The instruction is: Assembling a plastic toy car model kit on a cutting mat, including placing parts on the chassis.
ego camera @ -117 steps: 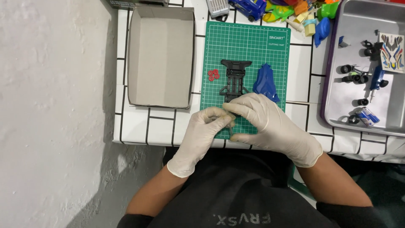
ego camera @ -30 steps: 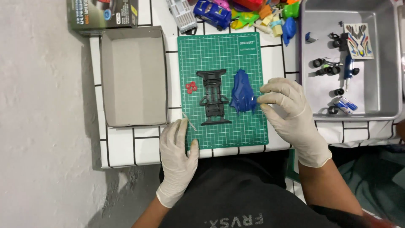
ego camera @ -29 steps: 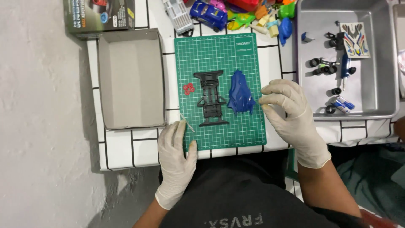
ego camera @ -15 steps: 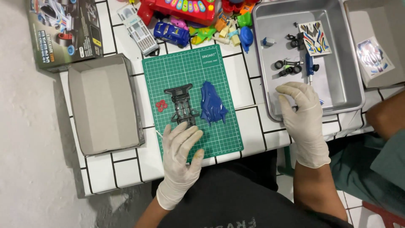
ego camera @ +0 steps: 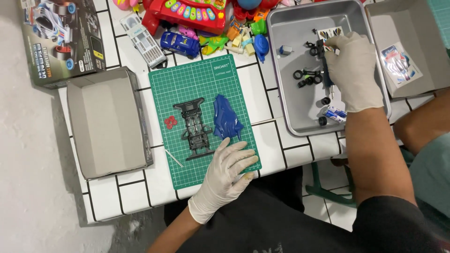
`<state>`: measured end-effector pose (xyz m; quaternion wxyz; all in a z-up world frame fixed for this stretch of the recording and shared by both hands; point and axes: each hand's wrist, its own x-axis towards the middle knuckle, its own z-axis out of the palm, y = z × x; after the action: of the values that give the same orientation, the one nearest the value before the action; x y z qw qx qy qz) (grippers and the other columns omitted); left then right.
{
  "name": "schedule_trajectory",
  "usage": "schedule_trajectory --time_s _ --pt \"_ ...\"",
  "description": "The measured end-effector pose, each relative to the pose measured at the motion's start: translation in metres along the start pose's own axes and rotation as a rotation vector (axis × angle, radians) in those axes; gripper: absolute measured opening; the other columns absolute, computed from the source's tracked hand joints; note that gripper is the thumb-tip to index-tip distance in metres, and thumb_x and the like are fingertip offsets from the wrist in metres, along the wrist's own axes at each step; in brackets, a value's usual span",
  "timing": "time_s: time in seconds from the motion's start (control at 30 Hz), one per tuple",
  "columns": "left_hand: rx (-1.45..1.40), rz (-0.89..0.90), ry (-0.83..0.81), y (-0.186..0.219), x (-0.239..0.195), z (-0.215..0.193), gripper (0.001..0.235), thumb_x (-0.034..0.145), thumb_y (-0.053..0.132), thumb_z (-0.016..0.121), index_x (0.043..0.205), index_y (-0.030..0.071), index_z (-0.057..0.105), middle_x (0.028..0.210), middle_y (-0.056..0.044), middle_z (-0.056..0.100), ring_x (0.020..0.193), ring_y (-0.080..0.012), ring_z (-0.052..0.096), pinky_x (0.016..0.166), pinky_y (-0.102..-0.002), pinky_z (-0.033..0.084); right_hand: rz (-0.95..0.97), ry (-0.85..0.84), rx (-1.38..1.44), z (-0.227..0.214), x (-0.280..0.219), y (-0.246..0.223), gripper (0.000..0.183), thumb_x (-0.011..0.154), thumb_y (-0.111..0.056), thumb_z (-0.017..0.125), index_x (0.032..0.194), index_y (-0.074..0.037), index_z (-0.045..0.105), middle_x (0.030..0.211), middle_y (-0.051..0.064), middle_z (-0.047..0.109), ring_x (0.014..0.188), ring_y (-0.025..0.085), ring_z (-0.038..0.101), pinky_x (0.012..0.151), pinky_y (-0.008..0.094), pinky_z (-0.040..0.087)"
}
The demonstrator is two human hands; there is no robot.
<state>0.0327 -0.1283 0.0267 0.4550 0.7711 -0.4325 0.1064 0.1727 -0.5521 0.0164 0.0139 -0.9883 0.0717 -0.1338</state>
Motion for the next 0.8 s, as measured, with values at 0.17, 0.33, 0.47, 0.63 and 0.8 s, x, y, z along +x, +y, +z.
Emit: schedule_trajectory --time_s 0.17,0.33,0.47,0.63,0.8 --pt "-0.009 -0.007 0.012 -0.002 -0.003 0.001 0.028 0.106 0.028 0.054 0.129 0.013 0.059 0.125 -0.008 0.066 0.129 -0.0323 0.059 0.118 -0.063 0.036 -0.03 -0.027 -0.12 0.04 0.015 0.016 0.021 0.094 -0.024 0.067 0.11 -0.027 0.081 0.108 0.01 0.071 0.095 0.038 0.061 0.08 0.048 0.043" --pt "-0.031 0.001 0.024 0.0 -0.003 -0.004 0.027 0.107 0.027 0.053 0.127 0.012 0.06 0.123 -0.009 0.067 0.128 -0.0328 0.06 0.118 -0.063 0.036 -0.036 -0.025 -0.174 0.035 0.008 0.018 0.018 0.096 -0.022 0.065 0.102 -0.03 0.081 0.102 0.005 0.068 0.091 0.036 0.061 0.077 0.046 0.046" --pt "-0.022 0.005 0.067 0.005 -0.006 -0.014 0.025 0.108 0.027 0.052 0.126 0.012 0.06 0.12 -0.008 0.067 0.125 -0.0327 0.062 0.116 -0.064 0.039 -0.023 0.019 -0.133 0.02 0.003 0.023 0.022 0.094 -0.023 0.063 0.103 -0.032 0.081 0.108 0.004 0.072 0.097 0.034 0.063 0.082 0.048 0.04" --pt "-0.022 -0.036 0.128 0.002 -0.019 -0.022 0.025 0.106 0.023 0.057 0.129 0.013 0.06 0.124 -0.006 0.066 0.127 -0.0308 0.061 0.118 -0.063 0.038 0.098 -0.065 0.402 -0.085 -0.006 -0.069 0.017 0.096 -0.007 0.068 0.107 -0.012 0.08 0.106 0.009 0.07 0.095 0.027 0.062 0.079 0.04 0.049" --pt "0.006 0.001 0.103 -0.006 -0.027 -0.022 0.028 0.109 0.028 0.047 0.126 0.011 0.06 0.12 -0.009 0.068 0.124 -0.0338 0.063 0.114 -0.061 0.041 0.051 -0.252 0.827 -0.131 -0.005 -0.16 0.013 0.101 0.001 0.069 0.11 -0.005 0.075 0.108 0.008 0.075 0.102 0.015 0.07 0.096 0.026 0.058"
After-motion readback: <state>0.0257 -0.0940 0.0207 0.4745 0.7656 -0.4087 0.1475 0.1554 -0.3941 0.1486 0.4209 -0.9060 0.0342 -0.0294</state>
